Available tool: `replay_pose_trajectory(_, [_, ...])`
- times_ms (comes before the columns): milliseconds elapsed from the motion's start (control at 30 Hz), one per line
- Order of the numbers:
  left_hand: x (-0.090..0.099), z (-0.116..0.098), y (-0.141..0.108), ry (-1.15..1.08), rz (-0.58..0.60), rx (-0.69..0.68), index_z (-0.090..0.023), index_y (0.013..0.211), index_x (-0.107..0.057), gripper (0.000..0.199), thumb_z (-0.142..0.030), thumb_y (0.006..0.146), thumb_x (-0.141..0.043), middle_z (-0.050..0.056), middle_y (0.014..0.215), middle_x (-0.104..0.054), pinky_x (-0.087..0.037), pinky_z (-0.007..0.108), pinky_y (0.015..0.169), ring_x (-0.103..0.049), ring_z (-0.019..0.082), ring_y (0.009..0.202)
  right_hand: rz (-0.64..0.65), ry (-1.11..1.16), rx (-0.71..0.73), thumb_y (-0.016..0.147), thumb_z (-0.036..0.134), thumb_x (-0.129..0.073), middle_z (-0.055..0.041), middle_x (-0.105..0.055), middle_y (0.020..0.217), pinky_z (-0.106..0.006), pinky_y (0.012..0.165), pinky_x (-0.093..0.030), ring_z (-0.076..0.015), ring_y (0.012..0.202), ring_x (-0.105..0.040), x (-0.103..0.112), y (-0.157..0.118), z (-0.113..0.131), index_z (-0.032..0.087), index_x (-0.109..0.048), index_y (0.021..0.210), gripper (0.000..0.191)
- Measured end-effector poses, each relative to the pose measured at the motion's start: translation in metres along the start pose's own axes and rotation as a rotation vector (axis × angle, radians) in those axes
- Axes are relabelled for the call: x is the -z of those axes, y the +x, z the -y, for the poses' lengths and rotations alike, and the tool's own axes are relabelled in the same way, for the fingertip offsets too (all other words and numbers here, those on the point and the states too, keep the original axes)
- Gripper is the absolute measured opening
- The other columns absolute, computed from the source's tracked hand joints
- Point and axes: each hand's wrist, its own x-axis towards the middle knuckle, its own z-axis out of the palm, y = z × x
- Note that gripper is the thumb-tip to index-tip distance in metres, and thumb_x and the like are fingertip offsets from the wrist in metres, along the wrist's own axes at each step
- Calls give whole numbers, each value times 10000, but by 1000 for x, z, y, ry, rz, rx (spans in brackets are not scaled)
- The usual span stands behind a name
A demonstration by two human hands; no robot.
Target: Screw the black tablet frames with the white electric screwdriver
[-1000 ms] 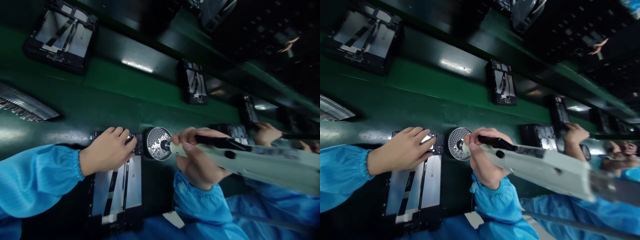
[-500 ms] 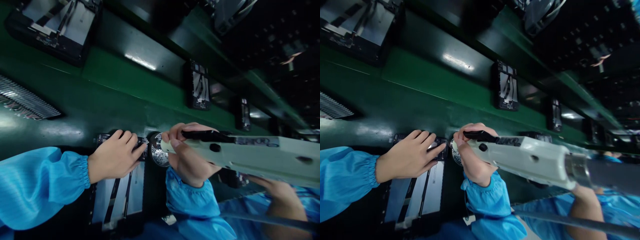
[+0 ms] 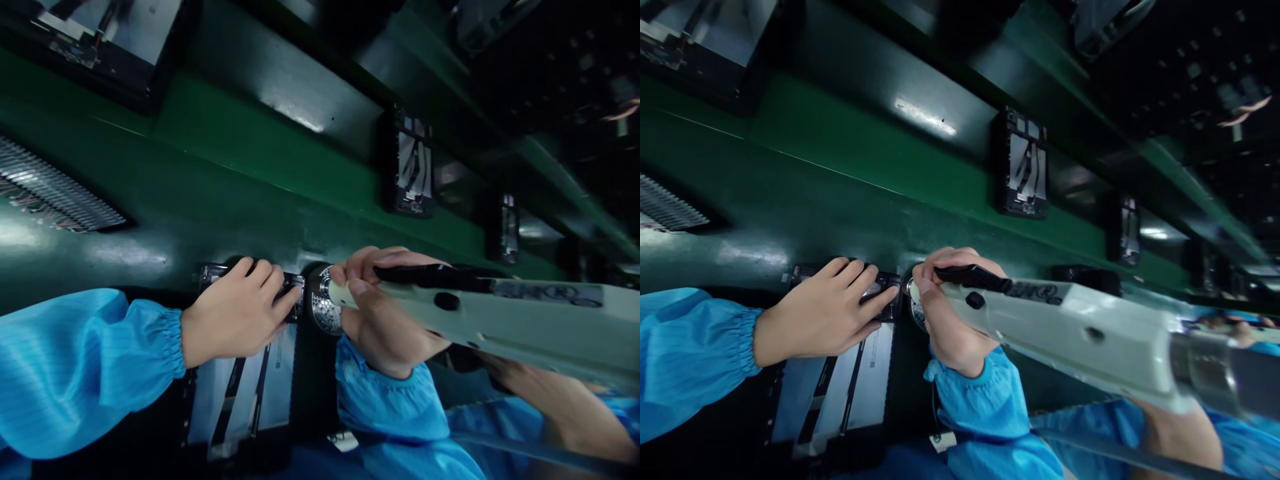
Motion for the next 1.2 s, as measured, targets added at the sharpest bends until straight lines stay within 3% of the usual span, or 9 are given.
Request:
replay_pose_trajectory(400, [-6, 5, -1, -14, 5, -12, -114, 1400, -550, 491, -410, 1042, -389, 216, 1209, -643, -452, 441, 811, -609, 346, 1051, -53, 30, 27, 669, -9, -662, 40, -540, 679, -252, 495, -451, -109, 617, -552, -6, 4, 1, 242, -730, 871, 329])
replay_pose_trajectory(700, [-1, 4, 1, -21, 12, -12, -115, 1407, -545, 507, -432, 1034, -415, 214, 1218, -641, -446, 440, 817, -605, 347, 1057, -3, -23, 24, 725, 16, -673, 23, -569, 714, -307, 541, -482, -140, 660, -567, -2, 1, 2, 256, -725, 918, 312])
replay_pose_trajectory(1200, [3, -1, 3, -29, 15, 5, -114, 1381, -562, 489, -425, 1041, -399, 220, 1208, -638, -442, 434, 809, -603, 344, 1047, 28, -62, 12, 740, 69, -679, 30, -519, 720, -286, 548, -495, -133, 668, -568, 2, 0, -5, 248, -645, 847, 211])
